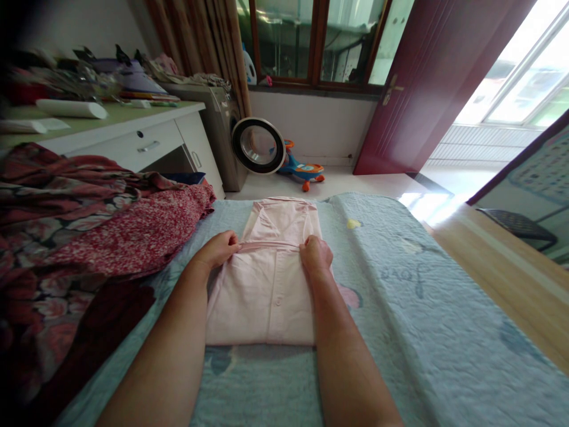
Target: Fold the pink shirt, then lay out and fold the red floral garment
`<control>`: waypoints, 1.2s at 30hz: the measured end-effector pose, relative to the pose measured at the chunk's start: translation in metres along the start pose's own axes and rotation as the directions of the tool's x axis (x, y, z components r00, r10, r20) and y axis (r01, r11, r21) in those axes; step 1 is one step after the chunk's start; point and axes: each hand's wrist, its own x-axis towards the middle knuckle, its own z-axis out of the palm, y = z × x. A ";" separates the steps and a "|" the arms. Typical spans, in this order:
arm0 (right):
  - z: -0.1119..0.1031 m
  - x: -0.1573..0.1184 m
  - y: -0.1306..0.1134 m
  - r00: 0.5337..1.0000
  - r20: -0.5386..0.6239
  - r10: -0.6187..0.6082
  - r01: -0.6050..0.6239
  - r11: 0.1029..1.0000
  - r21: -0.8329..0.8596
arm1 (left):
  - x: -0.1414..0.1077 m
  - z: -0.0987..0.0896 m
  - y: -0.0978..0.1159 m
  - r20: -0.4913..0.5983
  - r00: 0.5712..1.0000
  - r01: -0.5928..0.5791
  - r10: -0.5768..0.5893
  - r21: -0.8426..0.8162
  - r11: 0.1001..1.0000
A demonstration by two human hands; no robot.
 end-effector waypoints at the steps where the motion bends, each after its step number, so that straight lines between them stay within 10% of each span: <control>1: 0.000 0.000 0.000 1.000 -0.002 -0.001 0.001 1.000 0.000 | 0.000 0.000 0.000 -0.006 1.000 -0.004 0.004 -0.005 1.000; 16: 0.000 -0.001 -0.001 1.000 0.001 0.011 -0.011 1.000 -0.003 | 0.001 -0.001 -0.007 0.124 0.992 0.036 -0.015 -0.177 0.983; 36: 0.000 -0.001 0.000 1.000 -0.002 0.009 -0.009 1.000 -0.003 | 0.007 0.005 -0.013 -0.037 0.999 -0.022 0.018 -0.096 0.995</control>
